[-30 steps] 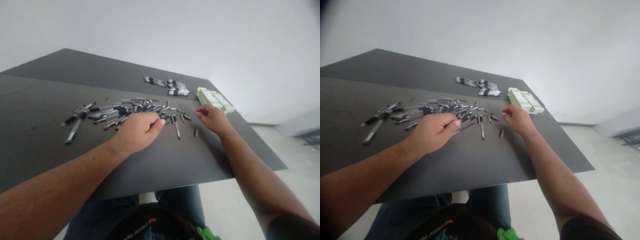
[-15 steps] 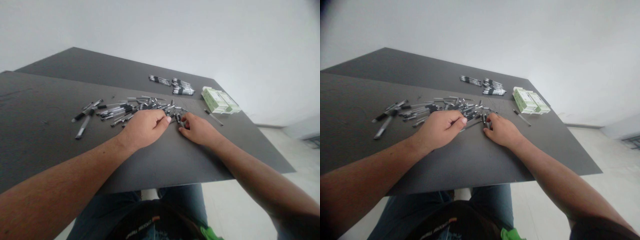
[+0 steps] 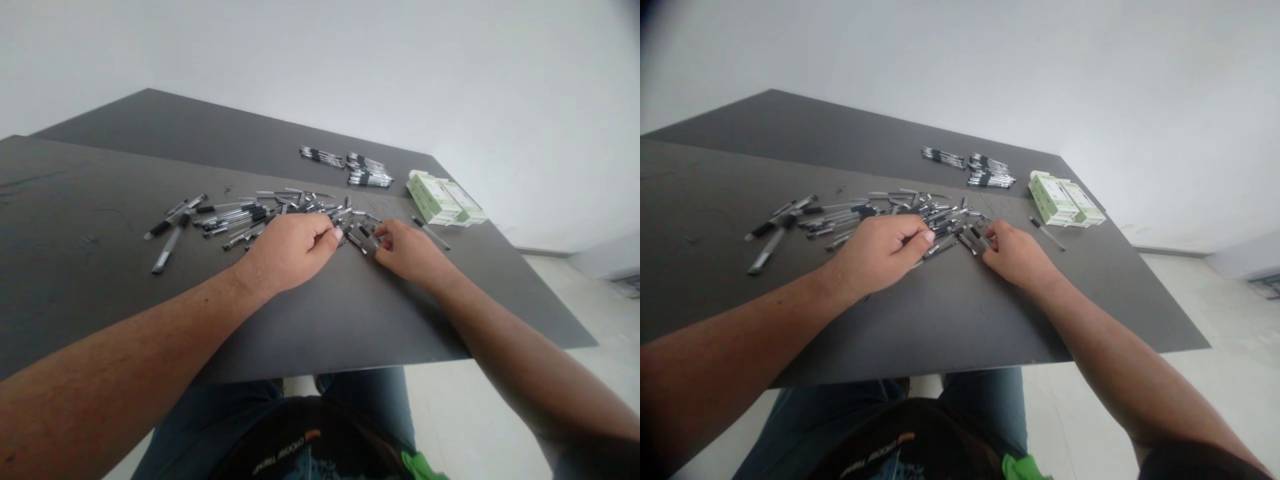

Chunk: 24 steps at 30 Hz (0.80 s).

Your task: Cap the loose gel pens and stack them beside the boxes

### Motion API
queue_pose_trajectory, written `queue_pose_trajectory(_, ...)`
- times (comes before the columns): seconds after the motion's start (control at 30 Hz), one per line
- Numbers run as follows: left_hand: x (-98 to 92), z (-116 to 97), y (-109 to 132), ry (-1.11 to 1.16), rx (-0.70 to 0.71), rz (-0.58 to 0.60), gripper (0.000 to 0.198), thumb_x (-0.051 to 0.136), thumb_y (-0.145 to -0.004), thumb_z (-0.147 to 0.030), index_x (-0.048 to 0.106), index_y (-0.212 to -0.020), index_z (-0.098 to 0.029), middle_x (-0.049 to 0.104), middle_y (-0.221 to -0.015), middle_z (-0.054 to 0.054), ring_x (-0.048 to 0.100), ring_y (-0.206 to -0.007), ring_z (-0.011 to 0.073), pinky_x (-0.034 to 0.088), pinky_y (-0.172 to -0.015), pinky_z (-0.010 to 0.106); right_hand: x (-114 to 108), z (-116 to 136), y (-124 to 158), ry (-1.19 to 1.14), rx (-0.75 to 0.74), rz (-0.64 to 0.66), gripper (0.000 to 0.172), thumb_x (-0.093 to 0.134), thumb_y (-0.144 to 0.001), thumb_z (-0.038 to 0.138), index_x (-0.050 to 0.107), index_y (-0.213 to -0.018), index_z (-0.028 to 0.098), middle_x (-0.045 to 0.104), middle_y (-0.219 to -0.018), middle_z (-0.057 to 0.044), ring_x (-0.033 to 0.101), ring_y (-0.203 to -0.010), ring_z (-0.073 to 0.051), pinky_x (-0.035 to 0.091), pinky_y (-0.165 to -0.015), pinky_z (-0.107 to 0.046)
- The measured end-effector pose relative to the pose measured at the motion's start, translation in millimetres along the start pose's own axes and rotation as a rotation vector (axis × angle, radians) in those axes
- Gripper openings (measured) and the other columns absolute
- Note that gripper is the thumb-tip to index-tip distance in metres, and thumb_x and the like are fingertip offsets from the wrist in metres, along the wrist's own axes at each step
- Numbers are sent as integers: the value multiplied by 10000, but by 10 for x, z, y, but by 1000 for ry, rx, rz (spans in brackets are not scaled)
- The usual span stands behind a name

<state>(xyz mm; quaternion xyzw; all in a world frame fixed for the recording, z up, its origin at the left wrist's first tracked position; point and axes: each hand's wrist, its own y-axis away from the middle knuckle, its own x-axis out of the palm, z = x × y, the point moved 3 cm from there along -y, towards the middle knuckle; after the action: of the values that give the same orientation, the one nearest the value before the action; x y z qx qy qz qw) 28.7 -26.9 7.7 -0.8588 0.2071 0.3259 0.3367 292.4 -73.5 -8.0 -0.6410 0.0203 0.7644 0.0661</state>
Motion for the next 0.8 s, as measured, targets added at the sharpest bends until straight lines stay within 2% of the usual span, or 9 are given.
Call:
queue_pose_trajectory(0.07,21,18,-11,-30,-26,33,264,617,-1061,-335,748,-865,-217,730,-743,4,664,-717,189,409,-681,331,-58,-33,-7,-3,16,-30,407,737,-874,180,813,-1273,206,847,-915,-41,773,-831,-255,501,-772,-336)
queue_pose_trajectory(0.17,74,30,-15,-193,-44,152,158,666,-1008,-258,786,-912,-223,788,-849,29,722,-833,230,433,-715,350,-152,-89,-16,-39,25,-70,415,702,-892,198,867,-1273,199,835,-851,-34,763,-791,-247,513,-780,-345)
queue_pose_trajectory(0.33,136,29,15,-444,-22,322,182,635,-1050,-254,797,-973,-223,828,-1071,72,782,-1047,304,483,-754,386,-335,-150,-23,-153,51,-159,411,677,-866,243,907,-1203,198,786,-753,-19,695,-666,-223,491,-688,-344)
queue_pose_trajectory(0.5,193,61,31,-528,-4,380,231,599,-1096,-279,816,-1044,-222,832,-1123,84,804,-1083,339,556,-795,428,-508,-121,-29,-181,50,-191,410,655,-832,245,915,-1145,198,697,-629,4,559,-516,-191,439,-605,-350)
queue_pose_trajectory(0.67,266,74,14,-549,-33,430,239,610,-1100,-283,837,-1068,-215,849,-1158,88,817,-1125,346,606,-853,441,-586,-93,-8,-214,-22,-224,400,670,-824,275,902,-1137,186,682,-624,-4,583,-535,-199,442,-604,-353)
queue_pose_trajectory(0.8,293,50,21,-567,-91,465,282,595,-1107,-280,863,-1061,-203,855,-1121,104,831,-1098,355,627,-844,445,-595,-60,8,-227,-31,-233,417,662,-826,290,908,-1139,168,634,-602,3,526,-521,-180,426,-601,-352)
